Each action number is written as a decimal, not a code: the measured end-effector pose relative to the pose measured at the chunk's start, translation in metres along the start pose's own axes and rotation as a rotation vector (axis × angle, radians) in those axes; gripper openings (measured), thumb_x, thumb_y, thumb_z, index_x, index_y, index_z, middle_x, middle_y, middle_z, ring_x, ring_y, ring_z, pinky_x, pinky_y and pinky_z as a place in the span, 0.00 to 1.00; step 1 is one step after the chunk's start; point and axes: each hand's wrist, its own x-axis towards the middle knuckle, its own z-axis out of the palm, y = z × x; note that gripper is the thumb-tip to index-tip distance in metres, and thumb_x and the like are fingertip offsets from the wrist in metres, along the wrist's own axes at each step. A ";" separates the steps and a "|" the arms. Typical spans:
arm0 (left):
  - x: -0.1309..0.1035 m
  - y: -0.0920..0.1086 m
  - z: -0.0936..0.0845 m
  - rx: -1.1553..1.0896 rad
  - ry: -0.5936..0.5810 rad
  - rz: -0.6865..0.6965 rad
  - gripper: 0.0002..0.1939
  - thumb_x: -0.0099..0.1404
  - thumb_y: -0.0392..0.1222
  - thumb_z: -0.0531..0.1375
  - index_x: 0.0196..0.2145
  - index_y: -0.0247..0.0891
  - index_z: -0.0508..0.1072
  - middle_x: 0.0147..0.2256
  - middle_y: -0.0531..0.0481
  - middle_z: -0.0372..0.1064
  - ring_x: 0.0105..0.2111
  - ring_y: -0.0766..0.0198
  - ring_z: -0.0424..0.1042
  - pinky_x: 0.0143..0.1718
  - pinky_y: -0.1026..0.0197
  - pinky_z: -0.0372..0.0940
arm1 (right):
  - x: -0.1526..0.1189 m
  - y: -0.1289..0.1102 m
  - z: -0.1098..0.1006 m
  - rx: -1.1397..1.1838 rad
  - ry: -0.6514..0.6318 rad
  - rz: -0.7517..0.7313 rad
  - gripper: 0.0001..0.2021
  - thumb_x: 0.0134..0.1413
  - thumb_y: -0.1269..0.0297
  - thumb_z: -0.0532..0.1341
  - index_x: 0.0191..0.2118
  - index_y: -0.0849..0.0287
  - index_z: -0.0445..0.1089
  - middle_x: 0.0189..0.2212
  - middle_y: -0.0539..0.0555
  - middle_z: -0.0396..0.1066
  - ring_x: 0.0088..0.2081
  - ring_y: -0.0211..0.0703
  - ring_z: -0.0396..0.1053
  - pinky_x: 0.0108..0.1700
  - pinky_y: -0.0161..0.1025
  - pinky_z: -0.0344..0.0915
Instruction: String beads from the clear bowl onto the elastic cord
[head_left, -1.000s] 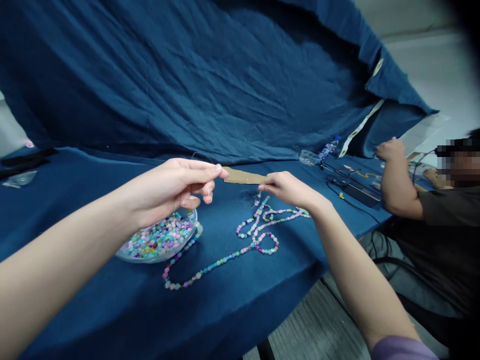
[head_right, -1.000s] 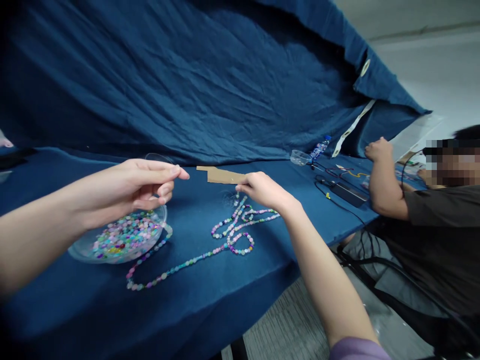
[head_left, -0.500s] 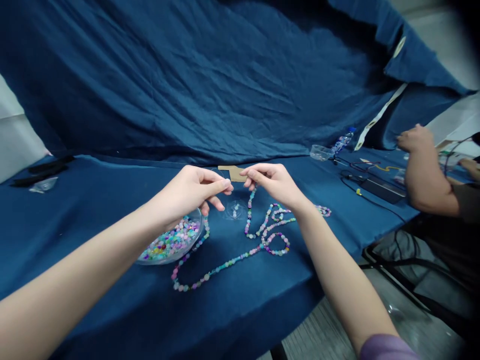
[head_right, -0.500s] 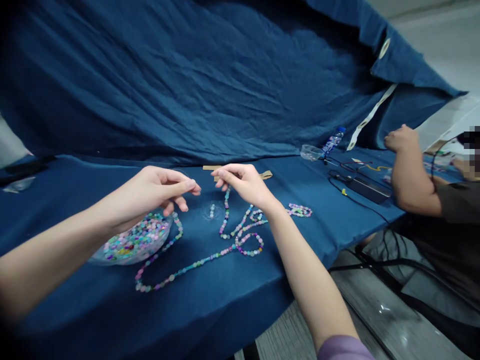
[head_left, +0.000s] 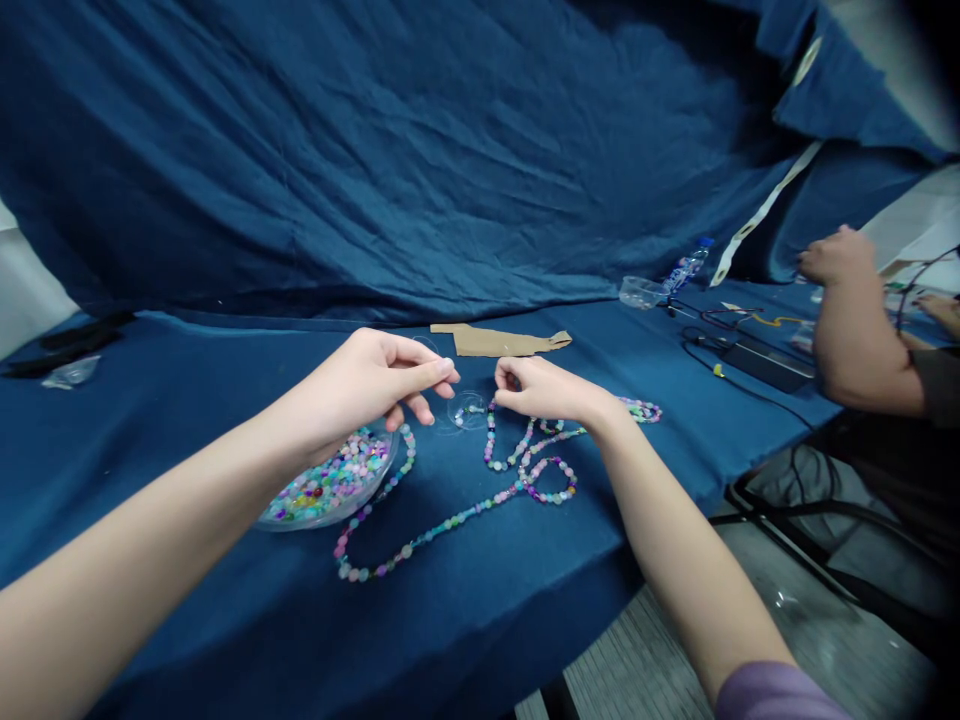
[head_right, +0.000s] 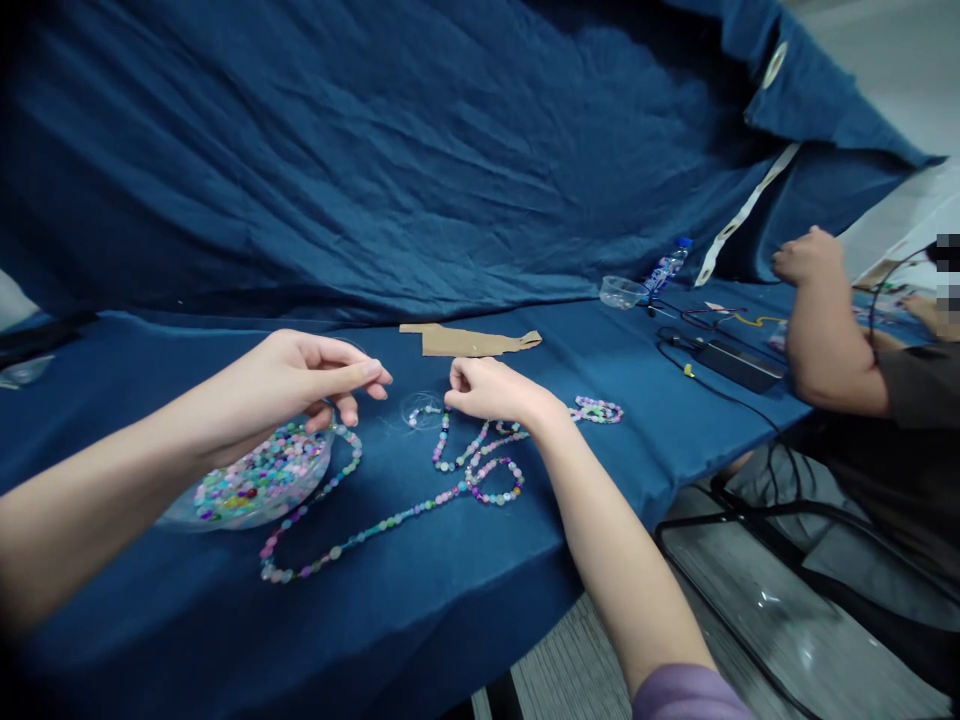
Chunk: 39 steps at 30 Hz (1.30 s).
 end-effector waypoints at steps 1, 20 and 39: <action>0.000 0.000 0.000 0.001 0.001 0.000 0.11 0.66 0.44 0.69 0.37 0.31 0.83 0.38 0.42 0.82 0.24 0.70 0.74 0.15 0.74 0.59 | -0.001 0.000 0.000 -0.022 -0.010 0.014 0.06 0.57 0.65 0.63 0.40 0.58 0.73 0.33 0.53 0.76 0.31 0.43 0.68 0.33 0.39 0.58; -0.001 0.003 0.001 0.010 -0.007 0.010 0.11 0.65 0.44 0.69 0.36 0.31 0.83 0.38 0.42 0.82 0.23 0.71 0.72 0.14 0.74 0.58 | -0.005 0.003 -0.012 0.270 -0.143 -0.104 0.16 0.68 0.60 0.49 0.31 0.58 0.67 0.34 0.53 0.72 0.38 0.42 0.68 0.45 0.38 0.64; -0.002 0.005 0.004 0.001 -0.025 -0.038 0.12 0.65 0.46 0.70 0.34 0.33 0.84 0.29 0.45 0.79 0.19 0.73 0.67 0.16 0.73 0.58 | -0.009 -0.003 -0.023 0.577 0.115 -0.199 0.18 0.66 0.49 0.63 0.36 0.60 0.75 0.35 0.52 0.73 0.35 0.39 0.65 0.41 0.37 0.59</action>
